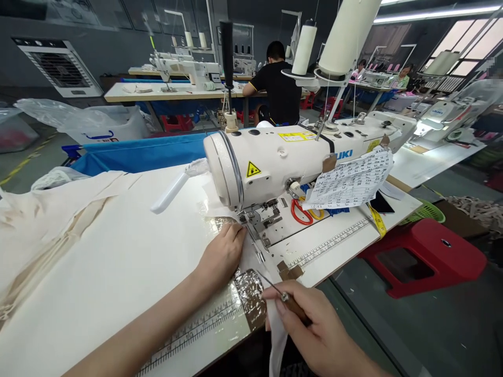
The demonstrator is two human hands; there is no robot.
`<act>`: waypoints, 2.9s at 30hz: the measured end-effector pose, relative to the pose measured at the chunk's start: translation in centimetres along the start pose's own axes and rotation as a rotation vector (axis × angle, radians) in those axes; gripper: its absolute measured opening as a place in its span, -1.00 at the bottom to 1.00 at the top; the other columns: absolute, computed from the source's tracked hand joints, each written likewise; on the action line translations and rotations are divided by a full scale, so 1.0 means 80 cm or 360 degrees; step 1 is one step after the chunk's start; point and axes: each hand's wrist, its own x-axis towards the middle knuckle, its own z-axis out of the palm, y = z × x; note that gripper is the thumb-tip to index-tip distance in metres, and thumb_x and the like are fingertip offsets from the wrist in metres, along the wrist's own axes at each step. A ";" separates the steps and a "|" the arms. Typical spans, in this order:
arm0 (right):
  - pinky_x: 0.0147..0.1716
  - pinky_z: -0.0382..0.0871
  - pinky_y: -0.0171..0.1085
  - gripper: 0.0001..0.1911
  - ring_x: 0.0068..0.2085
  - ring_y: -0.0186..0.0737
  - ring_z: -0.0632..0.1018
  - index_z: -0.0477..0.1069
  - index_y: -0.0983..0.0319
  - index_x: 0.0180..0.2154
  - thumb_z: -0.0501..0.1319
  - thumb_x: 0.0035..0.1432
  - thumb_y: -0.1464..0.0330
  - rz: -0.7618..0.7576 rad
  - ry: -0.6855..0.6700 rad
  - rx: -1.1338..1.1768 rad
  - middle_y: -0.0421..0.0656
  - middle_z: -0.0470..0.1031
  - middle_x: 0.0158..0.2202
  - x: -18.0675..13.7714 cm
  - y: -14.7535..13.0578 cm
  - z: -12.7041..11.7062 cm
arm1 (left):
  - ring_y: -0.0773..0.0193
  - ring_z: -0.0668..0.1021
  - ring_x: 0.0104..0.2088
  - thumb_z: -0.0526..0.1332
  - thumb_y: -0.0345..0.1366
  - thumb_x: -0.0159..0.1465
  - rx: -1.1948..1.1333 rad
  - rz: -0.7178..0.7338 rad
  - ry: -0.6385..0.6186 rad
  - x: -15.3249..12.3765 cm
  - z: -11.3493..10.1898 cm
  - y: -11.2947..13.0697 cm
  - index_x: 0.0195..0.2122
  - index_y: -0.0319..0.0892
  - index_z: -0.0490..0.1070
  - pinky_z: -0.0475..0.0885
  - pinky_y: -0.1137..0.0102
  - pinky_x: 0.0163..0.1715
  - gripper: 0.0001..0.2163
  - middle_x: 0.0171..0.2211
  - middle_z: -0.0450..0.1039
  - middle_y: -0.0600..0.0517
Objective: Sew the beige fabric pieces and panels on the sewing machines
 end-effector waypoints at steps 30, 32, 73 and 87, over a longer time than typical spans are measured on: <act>-0.52 0.19 -0.24 -0.74 -0.36 -0.14 0.60 0.34 0.26 0.05 -0.03 0.43 0.43 -0.0027 0.0215 -0.1324 -0.14 0.58 -0.32 0.078 0.059 0.015 | 0.22 0.60 -0.19 0.15 -0.25 0.35 -0.0853 -0.0211 0.0092 0.016 -0.006 -0.050 -0.24 -0.13 0.51 0.52 0.37 -0.22 -0.84 -0.21 0.56 -0.01; -0.52 0.20 -0.24 -0.74 -0.36 -0.15 0.60 0.35 0.26 0.03 -0.03 0.42 0.44 -0.0046 0.0222 -0.1316 -0.14 0.57 -0.33 0.081 0.060 0.017 | 0.21 0.60 -0.20 0.15 -0.26 0.34 -0.0841 -0.0211 0.0120 0.016 -0.004 -0.050 -0.26 -0.13 0.49 0.52 0.37 -0.23 -0.86 -0.21 0.57 -0.01; -0.51 0.18 -0.27 -0.77 -0.52 -0.21 0.43 0.28 0.07 -0.07 -0.10 0.43 0.40 0.0207 0.0022 -0.0563 -0.25 0.46 -0.40 -0.089 0.063 0.002 | 0.03 0.47 -0.07 -0.06 -0.56 0.36 0.0020 0.0073 -0.0116 -0.001 -0.016 0.006 0.03 -0.30 0.43 0.59 0.12 -0.13 -0.65 -0.01 0.42 -0.23; -0.48 0.34 -0.34 -0.75 -0.52 -0.20 0.50 0.38 0.04 -0.07 -0.05 0.47 0.25 0.0122 0.0159 -0.0582 -0.24 0.52 -0.44 -0.086 0.055 -0.004 | -0.06 0.43 0.15 -0.09 -0.57 0.33 0.0218 0.0142 -0.0171 -0.019 -0.010 0.017 0.19 -0.47 0.33 0.46 0.06 0.09 -0.55 0.16 0.40 -0.29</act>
